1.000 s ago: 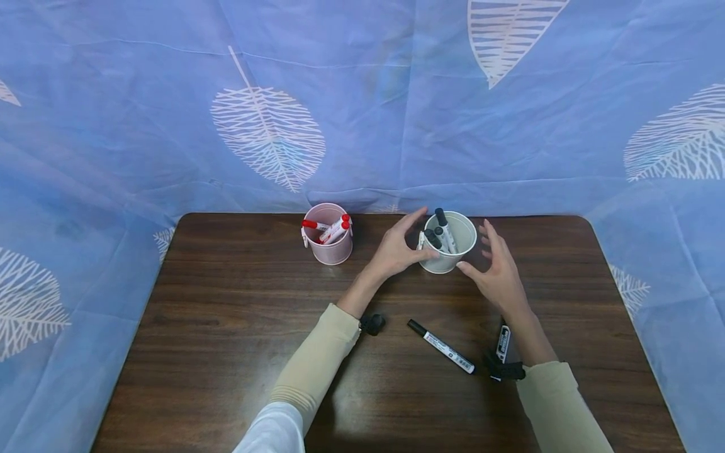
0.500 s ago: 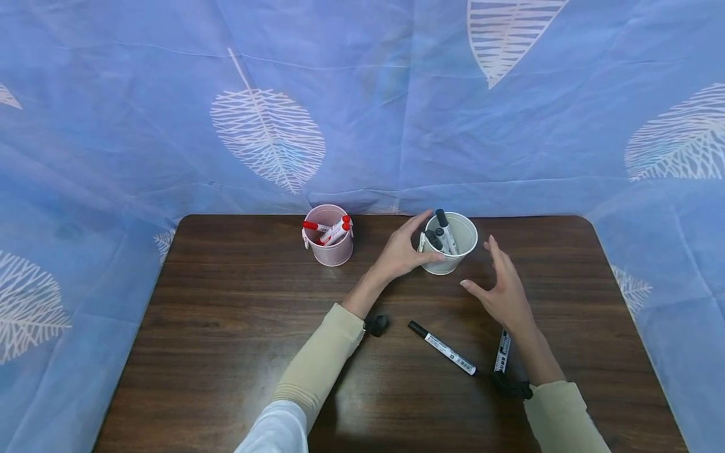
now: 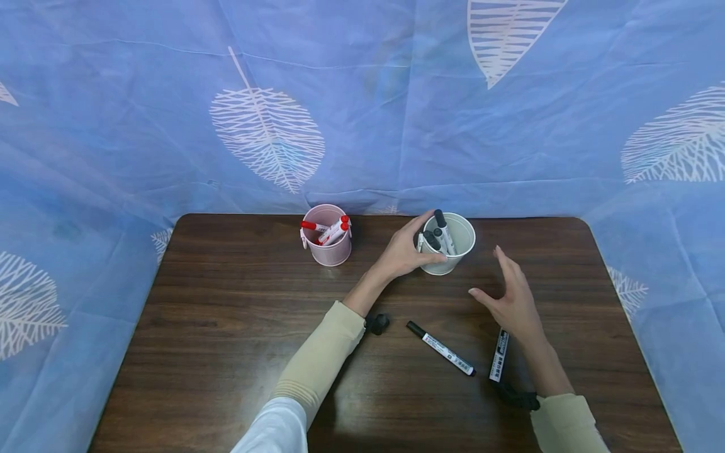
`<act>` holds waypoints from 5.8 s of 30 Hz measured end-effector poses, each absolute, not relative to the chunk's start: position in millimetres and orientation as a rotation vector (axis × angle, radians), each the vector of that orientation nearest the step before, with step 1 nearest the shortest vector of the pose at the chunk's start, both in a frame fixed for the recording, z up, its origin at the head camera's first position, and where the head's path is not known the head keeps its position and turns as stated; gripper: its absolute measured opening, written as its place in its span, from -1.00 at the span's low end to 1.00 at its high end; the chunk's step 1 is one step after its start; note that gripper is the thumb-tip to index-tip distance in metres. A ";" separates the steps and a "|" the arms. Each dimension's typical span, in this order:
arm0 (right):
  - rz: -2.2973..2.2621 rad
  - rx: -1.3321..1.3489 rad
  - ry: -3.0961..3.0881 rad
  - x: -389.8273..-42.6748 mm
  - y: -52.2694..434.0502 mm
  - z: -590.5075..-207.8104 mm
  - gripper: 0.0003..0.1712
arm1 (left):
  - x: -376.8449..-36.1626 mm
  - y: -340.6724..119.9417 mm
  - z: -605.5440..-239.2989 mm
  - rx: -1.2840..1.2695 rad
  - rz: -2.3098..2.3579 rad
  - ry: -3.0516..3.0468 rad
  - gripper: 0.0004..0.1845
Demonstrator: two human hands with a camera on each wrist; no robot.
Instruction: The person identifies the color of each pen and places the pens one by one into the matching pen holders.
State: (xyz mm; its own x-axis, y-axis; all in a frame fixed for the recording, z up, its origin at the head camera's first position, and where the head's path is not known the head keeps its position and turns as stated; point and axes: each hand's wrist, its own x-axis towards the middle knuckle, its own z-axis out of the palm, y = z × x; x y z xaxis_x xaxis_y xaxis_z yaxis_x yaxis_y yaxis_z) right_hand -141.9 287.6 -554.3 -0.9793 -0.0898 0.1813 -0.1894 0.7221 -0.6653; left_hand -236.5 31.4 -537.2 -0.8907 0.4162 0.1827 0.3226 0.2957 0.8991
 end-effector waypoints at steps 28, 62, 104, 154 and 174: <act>1.023 0.143 -2.843 -100.6 315.9 -569.4 0.15 | -233.0 39.0 -539.4 0.653 1.754 2.375 -0.02; 0.433 -0.086 -2.755 -96.5 306.2 -581.1 -0.53 | -233.0 34.8 -539.7 0.609 1.747 2.376 -0.04; 1.215 -0.332 -2.625 -124.9 278.9 -533.2 -0.61 | -230.0 36.2 -539.8 0.597 1.814 2.313 -0.05; 0.869 0.194 -2.155 -161.7 269.1 -442.4 -0.80 | -233.2 34.9 -545.2 0.628 1.817 2.329 -0.02; 0.957 0.220 -2.008 -177.7 258.8 -408.1 -0.76 | -232.4 36.2 -547.3 0.674 1.859 2.319 -0.05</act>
State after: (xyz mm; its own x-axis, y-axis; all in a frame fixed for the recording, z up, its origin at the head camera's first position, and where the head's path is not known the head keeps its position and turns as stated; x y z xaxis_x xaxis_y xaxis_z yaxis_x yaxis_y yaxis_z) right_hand -177.7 258.8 -408.1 -0.6008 0.1947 0.7753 -0.4800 0.6878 -0.5446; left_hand -232.4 36.2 -547.3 -0.8979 0.3932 0.1981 0.2789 0.1597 0.9470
